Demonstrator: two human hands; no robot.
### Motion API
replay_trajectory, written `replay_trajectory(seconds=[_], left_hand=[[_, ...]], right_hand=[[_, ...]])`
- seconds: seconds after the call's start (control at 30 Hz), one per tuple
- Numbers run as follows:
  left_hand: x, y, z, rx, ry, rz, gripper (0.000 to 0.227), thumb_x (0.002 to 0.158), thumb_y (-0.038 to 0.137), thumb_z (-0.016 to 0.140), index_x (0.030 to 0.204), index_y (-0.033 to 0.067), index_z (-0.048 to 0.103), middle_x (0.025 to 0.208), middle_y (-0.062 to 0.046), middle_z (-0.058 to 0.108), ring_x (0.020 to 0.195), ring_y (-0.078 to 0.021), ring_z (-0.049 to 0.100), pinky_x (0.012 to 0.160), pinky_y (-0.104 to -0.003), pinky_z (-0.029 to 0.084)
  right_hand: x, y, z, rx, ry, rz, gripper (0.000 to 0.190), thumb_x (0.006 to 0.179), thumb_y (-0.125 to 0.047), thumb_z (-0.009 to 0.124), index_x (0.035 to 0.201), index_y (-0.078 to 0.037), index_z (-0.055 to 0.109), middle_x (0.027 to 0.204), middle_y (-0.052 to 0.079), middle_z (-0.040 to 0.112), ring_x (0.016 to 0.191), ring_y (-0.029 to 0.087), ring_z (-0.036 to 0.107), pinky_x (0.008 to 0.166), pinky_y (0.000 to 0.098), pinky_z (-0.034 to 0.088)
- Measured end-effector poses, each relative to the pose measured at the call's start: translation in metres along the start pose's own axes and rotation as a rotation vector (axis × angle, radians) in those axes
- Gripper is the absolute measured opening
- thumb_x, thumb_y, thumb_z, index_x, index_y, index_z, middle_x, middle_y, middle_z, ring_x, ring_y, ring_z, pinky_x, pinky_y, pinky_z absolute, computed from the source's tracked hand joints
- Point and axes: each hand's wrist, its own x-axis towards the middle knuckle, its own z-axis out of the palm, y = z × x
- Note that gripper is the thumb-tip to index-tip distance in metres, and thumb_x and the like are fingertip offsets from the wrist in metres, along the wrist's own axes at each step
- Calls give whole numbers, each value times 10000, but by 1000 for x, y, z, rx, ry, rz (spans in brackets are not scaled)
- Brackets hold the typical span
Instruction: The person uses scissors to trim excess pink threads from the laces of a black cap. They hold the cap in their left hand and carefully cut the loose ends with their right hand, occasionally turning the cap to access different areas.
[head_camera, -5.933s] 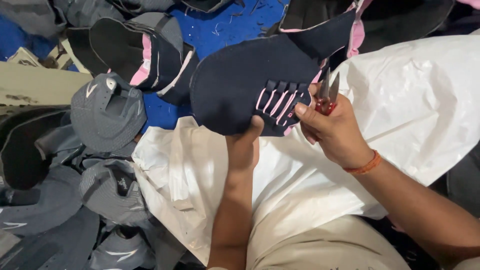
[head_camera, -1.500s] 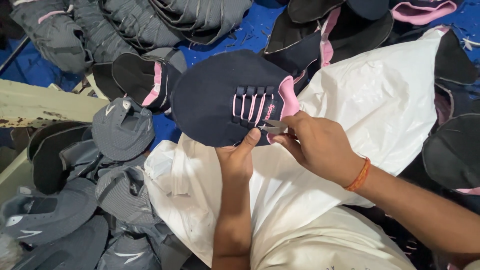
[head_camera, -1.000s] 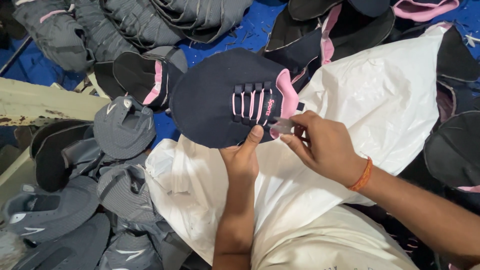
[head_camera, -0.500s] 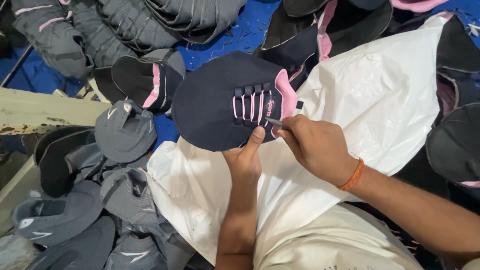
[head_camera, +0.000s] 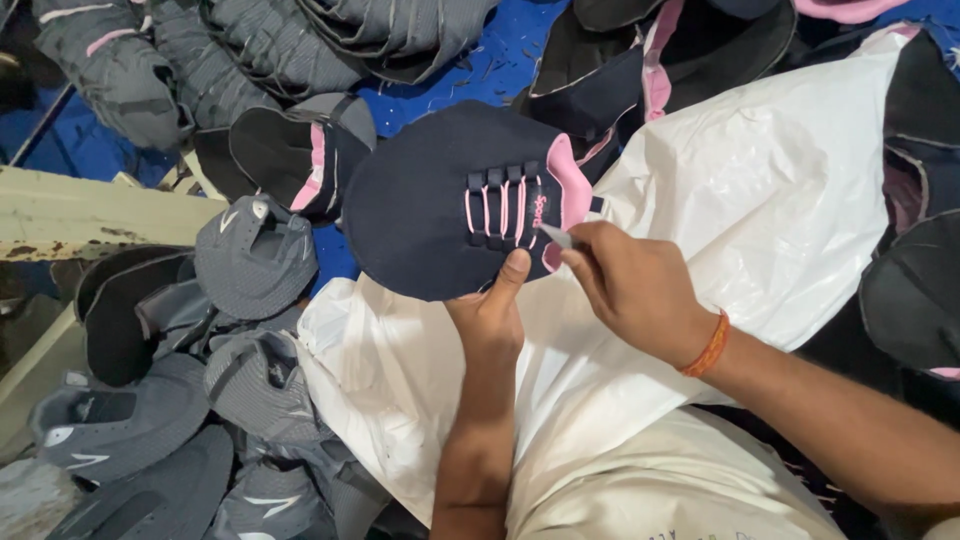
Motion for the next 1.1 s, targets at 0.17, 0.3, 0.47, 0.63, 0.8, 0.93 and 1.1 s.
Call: replay_trajectory(seconds=[0.17,0.3,0.47,0.63,0.8,0.93,1.1], left_hand=[[4,-5,-4,-13,7,4,703,922,-95,734,1535,-61,390,1496,-137,518,1357,-215,531,1221,-367,373],[2,-11,-8,-24,29,23,707,914,-108,735,1533,-65,394,1505,-139,517,1363,-220,527,1230,-377,366],[0,-10,-6,-31,25,23,722,912,-112,737,1541,-55,387,1508,-145,512,1360,-235,528,1223,-394,372],[3,-13,-8,-28,29,46,741,901,-118,738,1546,-43,383,1536,-130,492,1386,-229,513,1238,-388,353],[2,-10,-9,-124,15,22,761,900,-145,739,1562,-42,379,1529,-145,494,1393,-242,503,1252,-413,345],[9,-8,-16,-60,20,86,764,893,-146,729,1559,-31,375,1555,-124,474,1414,-226,486,1260,-397,325],[23,2,-31,-33,20,128,746,910,-99,719,1558,-8,359,1541,-130,477,1412,-256,499,1262,-412,333]], right_hand=[[2,-2,-6,79,14,92,284,985,-220,696,1131,-14,565,765,86,672,570,247,646,522,374,489],[3,-8,-5,126,11,-21,338,954,-261,707,1116,-6,555,806,101,677,589,225,676,506,351,502],[-2,0,4,41,-23,50,280,992,-235,716,1123,-26,583,762,86,687,587,260,655,527,387,487],[3,-4,-7,167,66,100,343,971,-223,696,1150,22,537,731,107,647,557,252,645,517,379,490],[6,-2,-1,118,-70,-1,225,1009,-224,656,1101,-38,570,764,103,699,623,312,682,550,407,493],[13,5,2,147,-99,210,218,1031,-215,616,1161,-45,577,781,154,687,652,348,681,569,418,487],[50,53,23,458,67,192,207,1118,-175,511,1254,-25,469,880,131,654,771,229,680,710,341,534]])
